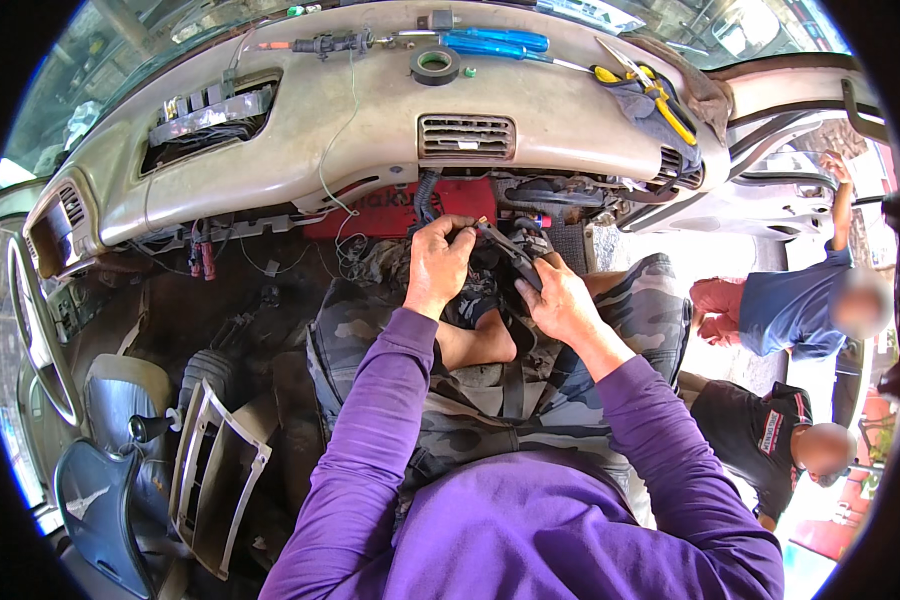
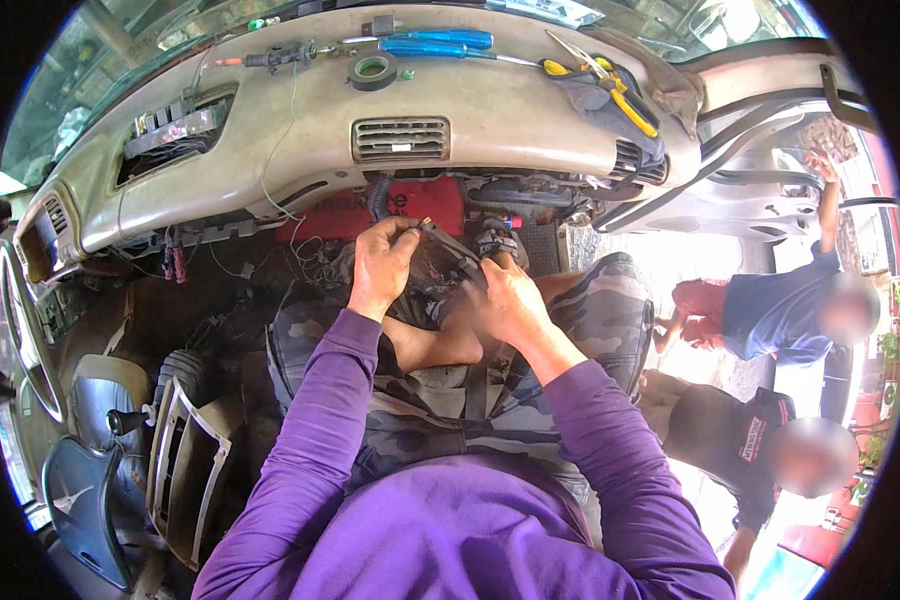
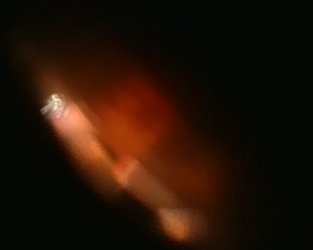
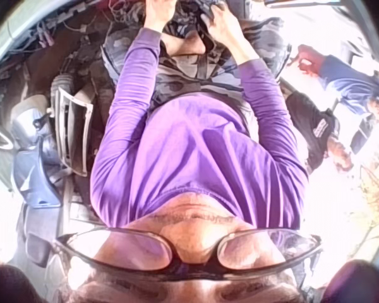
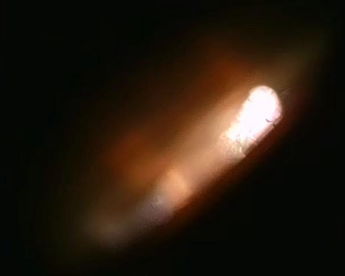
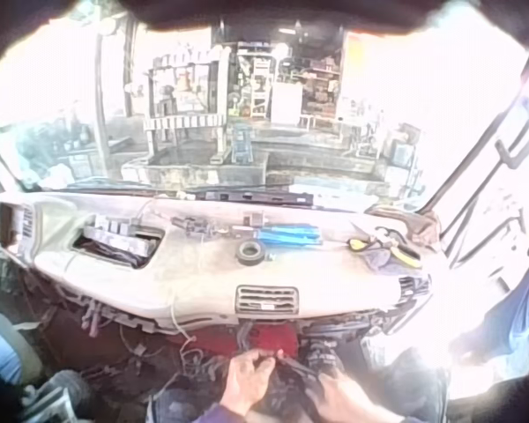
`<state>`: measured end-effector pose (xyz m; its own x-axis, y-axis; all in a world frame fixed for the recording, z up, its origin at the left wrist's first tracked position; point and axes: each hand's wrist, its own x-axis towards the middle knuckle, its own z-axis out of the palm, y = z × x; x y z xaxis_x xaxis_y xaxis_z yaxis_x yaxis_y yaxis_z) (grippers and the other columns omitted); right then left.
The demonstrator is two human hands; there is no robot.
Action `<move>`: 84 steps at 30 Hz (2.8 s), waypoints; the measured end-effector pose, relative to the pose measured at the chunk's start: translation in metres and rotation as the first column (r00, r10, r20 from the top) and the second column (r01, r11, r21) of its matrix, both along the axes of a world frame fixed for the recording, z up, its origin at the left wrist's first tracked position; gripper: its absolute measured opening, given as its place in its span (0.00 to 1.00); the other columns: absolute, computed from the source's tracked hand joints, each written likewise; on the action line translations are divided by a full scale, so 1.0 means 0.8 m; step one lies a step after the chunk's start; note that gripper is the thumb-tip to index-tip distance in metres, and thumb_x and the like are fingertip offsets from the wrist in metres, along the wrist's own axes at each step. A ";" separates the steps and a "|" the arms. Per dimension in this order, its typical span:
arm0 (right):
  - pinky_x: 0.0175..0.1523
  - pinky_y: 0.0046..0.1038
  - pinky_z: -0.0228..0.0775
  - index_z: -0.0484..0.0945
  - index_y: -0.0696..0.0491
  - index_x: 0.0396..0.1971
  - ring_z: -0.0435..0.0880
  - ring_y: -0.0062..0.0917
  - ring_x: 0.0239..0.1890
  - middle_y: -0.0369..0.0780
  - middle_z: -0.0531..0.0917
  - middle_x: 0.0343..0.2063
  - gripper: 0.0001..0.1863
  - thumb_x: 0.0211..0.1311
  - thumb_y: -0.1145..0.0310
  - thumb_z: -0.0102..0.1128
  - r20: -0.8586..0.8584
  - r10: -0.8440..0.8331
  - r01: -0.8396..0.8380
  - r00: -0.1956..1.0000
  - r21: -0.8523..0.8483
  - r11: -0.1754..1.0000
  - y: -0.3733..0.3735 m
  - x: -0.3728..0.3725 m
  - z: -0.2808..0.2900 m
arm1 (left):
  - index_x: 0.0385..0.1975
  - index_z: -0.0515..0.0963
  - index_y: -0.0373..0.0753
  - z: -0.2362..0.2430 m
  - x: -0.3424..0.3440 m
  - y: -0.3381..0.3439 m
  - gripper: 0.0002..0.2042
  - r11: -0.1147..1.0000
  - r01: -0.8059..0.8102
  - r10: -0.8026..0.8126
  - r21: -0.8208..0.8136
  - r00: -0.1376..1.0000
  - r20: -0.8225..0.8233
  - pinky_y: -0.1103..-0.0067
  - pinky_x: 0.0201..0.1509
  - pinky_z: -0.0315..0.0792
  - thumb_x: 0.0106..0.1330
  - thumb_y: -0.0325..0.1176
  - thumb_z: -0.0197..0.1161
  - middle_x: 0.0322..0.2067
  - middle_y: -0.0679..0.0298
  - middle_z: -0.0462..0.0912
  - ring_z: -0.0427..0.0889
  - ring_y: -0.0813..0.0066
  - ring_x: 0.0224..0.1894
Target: The person works under the dashboard of a car, manipulating wires and connectors with both hands. They use pliers to strip or adjust wire ends and connect components within the exposed wiring harness.
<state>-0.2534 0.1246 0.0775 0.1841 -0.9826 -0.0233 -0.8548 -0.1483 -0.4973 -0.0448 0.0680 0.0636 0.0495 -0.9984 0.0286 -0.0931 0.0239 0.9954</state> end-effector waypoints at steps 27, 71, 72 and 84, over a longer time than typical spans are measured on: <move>0.50 0.49 0.75 0.78 0.61 0.40 0.82 0.55 0.45 0.55 0.80 0.41 0.15 0.66 0.62 0.65 0.052 0.041 -0.040 0.998 -0.009 0.999 -0.002 0.001 0.001 | 0.40 0.85 0.29 -0.011 0.002 -0.002 0.09 1.000 0.012 -0.012 -0.002 1.000 -0.015 0.78 0.40 0.75 0.66 0.27 0.64 0.30 0.60 0.88 0.81 0.79 0.32; 0.72 0.63 0.53 0.78 0.50 0.61 0.63 0.48 0.71 0.50 0.65 0.68 0.25 0.64 0.62 0.66 -0.279 0.142 -0.185 0.950 -0.135 0.973 -0.009 -0.009 0.022 | 0.42 0.84 0.32 -0.015 0.051 -0.016 0.08 0.888 0.434 -0.354 0.151 0.857 -0.374 0.83 0.44 0.72 0.73 0.31 0.64 0.32 0.71 0.83 0.77 0.84 0.36; 0.72 0.64 0.52 0.78 0.49 0.61 0.63 0.48 0.71 0.50 0.65 0.68 0.25 0.64 0.62 0.66 -0.302 0.134 -0.187 0.944 -0.152 0.971 -0.008 -0.007 0.025 | 0.41 0.84 0.33 -0.016 0.051 -0.017 0.08 0.885 0.439 -0.352 0.151 0.847 -0.398 0.83 0.44 0.71 0.73 0.31 0.64 0.32 0.71 0.82 0.77 0.84 0.35; 0.69 0.51 0.60 0.80 0.53 0.55 0.67 0.51 0.67 0.52 0.69 0.65 0.22 0.63 0.62 0.67 -0.222 0.091 -0.112 0.971 -0.083 0.990 -0.006 0.000 0.020 | 0.40 0.83 0.32 -0.013 0.047 -0.017 0.08 0.906 0.408 -0.357 0.113 0.879 -0.315 0.83 0.43 0.72 0.72 0.30 0.64 0.31 0.70 0.82 0.76 0.84 0.34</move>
